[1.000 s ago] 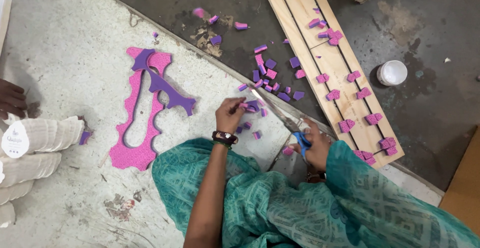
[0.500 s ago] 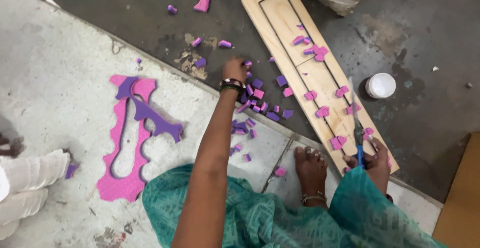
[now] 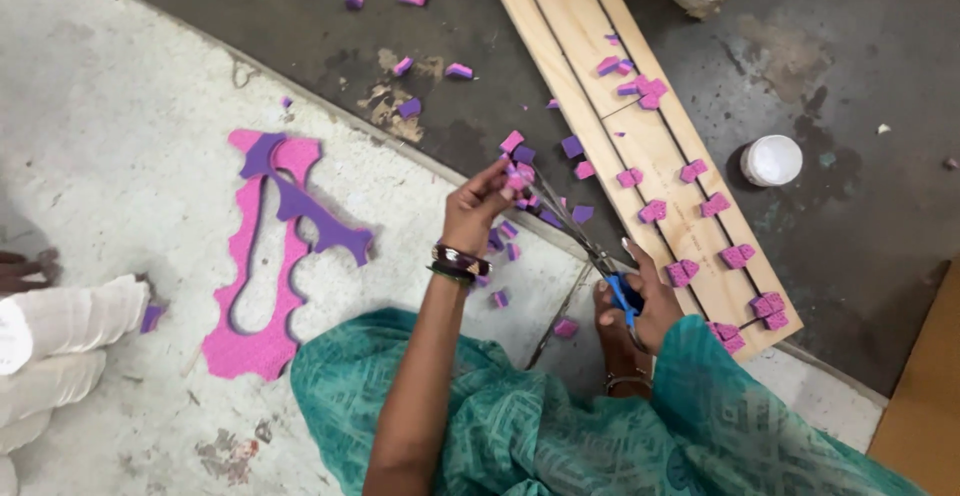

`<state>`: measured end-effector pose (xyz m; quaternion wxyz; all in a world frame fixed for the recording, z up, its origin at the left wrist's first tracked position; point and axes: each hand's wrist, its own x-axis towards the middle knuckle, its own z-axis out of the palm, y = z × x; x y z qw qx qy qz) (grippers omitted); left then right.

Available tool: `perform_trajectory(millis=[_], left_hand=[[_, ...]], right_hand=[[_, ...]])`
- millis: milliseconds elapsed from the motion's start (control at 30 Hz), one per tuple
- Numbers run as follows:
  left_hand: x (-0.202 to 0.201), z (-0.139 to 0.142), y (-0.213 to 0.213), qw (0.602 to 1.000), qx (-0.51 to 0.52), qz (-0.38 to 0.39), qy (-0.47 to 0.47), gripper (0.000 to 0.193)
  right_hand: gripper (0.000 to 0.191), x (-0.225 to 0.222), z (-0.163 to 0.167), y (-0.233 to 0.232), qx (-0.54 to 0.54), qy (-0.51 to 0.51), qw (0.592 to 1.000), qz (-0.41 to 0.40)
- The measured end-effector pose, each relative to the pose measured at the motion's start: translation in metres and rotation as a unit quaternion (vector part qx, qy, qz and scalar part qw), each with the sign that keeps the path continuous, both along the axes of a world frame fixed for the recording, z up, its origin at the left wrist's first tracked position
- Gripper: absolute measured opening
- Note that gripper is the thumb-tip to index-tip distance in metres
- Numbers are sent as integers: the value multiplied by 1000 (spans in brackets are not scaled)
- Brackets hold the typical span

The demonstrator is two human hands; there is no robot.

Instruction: The person sits on the floor cutting small pink and purple foam pieces with scissors, applies glue to them from a small container, and presses the foam pieces onto a long wooden board, discarding scraps into a nearby basket.

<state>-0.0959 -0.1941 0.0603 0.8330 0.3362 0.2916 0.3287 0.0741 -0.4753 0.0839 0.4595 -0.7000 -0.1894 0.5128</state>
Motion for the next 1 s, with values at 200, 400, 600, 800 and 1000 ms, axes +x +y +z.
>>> perform_trajectory(millis=[200,400,600,800,1000], left_hand=[[-23,-3,-49,1000,-14,24,3,21],[-34,-11,-74,999,-18,51,2,19],[-35,2,-86,998,14,60,-5,15],[-45,31,-87,994,89,18,59,47],[-51,26,-90,988,119,17,92,59]], right_hand=[[114,-25,40,14,13,-189,964,184],[121,-35,44,14,12,-200,949,242],[125,-34,37,14,-20,-215,934,284],[124,-29,34,15,-138,-230,902,337],[120,-46,39,16,-112,-239,917,300]])
